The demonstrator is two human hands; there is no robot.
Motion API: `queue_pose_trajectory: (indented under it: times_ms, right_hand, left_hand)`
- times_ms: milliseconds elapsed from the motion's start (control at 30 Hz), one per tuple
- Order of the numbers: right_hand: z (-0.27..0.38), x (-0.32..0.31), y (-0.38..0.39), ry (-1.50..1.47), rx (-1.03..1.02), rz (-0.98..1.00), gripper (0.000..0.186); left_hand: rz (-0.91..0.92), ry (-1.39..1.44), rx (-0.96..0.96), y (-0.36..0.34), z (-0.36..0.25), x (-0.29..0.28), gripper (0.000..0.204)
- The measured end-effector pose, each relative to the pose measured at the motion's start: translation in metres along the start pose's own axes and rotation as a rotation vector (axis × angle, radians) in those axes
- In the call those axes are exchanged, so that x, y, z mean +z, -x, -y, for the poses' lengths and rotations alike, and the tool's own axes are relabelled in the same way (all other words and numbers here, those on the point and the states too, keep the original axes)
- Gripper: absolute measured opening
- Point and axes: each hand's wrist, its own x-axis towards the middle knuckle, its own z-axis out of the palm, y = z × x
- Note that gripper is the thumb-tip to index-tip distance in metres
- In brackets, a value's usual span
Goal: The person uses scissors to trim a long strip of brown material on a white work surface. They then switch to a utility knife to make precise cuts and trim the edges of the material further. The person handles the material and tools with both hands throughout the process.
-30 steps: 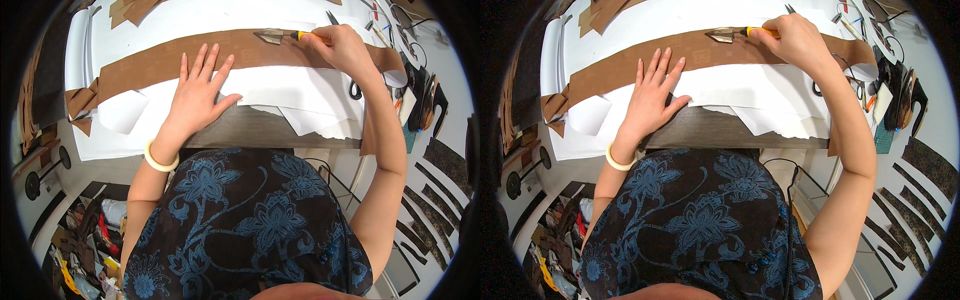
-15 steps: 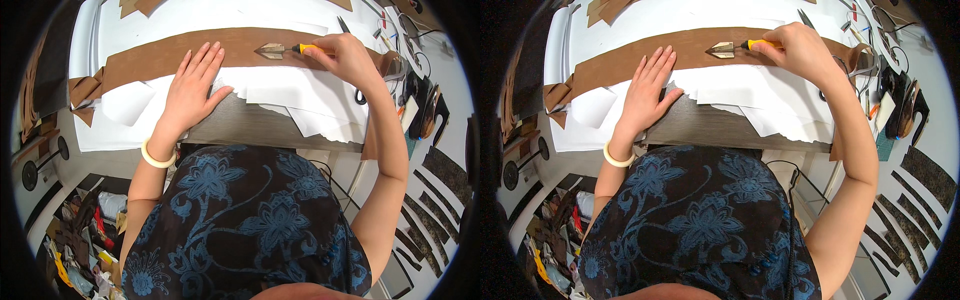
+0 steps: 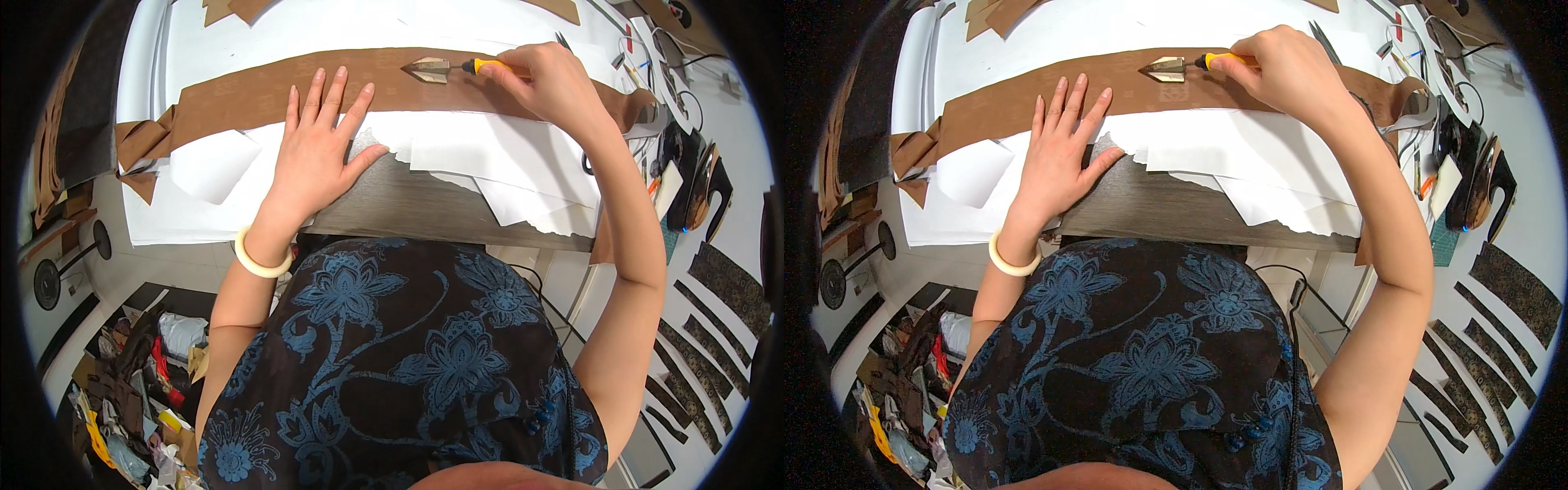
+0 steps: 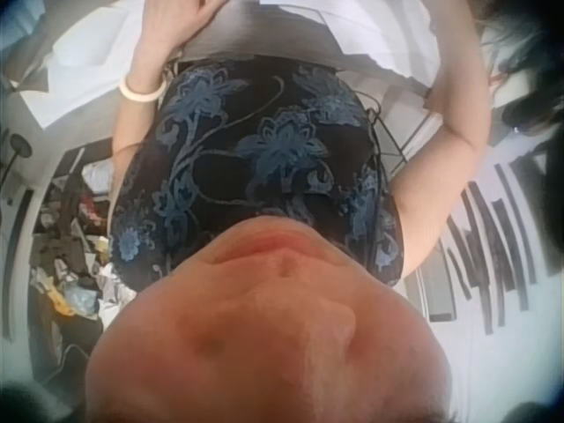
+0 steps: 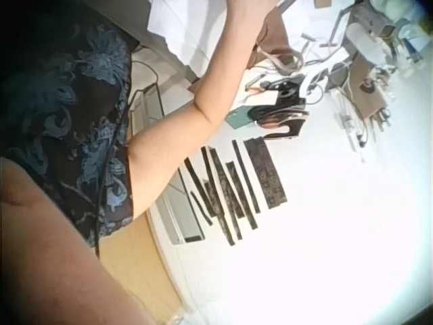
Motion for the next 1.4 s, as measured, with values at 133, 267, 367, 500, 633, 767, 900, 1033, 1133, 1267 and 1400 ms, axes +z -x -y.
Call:
queue_pose_trajectory:
  times_ms: [133, 267, 367, 500, 633, 767, 900, 1033, 1133, 1267, 1400]
  right_hand:
    - [0.001, 0.006, -0.008, -0.01, 0.011, -0.033, 0.034]
    - [0.006, 0.004, -0.01, -0.01, 0.023, 0.003, 0.035]
    - [0.01, 0.007, -0.008, -0.062, -0.028, -0.008, 0.035]
    - [0.019, 0.005, -0.009, -0.031, -0.095, 0.061, 0.034]
    - [0.027, 0.006, -0.014, -0.016, -0.088, 0.04, 0.033]
    - [0.032, 0.006, -0.017, -0.042, -0.052, 0.053, 0.032]
    - [0.03, 0.009, -0.016, -0.058, -0.029, 0.028, 0.036]
    - [0.032, 0.011, -0.014, -0.08, -0.002, 0.022, 0.036]
    - [0.037, 0.004, -0.017, -0.111, 0.044, 0.102, 0.037]
    - [0.037, 0.004, -0.015, -0.137, 0.035, 0.074, 0.034]
    - [0.04, 0.0, -0.015, -0.094, 0.075, 0.114, 0.032]
  left_hand:
    - [-0.04, -0.004, -0.017, 0.004, 0.001, 0.0, 0.086]
    - [-0.066, 0.024, -0.052, 0.01, 0.004, 0.0, 0.089]
    - [-0.086, 0.076, -0.059, 0.011, 0.009, 0.0, 0.087]
    - [-0.095, 0.193, -0.077, 0.011, 0.019, -0.01, 0.073]
    - [-0.112, 0.213, -0.14, 0.024, 0.037, -0.014, 0.054]
    - [-0.203, 0.231, -0.201, 0.039, 0.064, -0.014, 0.042]
    - [-0.228, 0.149, -0.211, 0.046, 0.081, -0.014, 0.046]
    - [-0.231, 0.134, -0.215, 0.05, 0.095, -0.016, 0.049]
    - [-0.253, 0.086, -0.24, 0.057, 0.113, -0.018, 0.052]
    - [-0.39, 0.06, -0.261, 0.065, 0.134, -0.025, 0.054]
    - [-0.472, -0.041, -0.366, 0.084, 0.141, -0.044, 0.063]
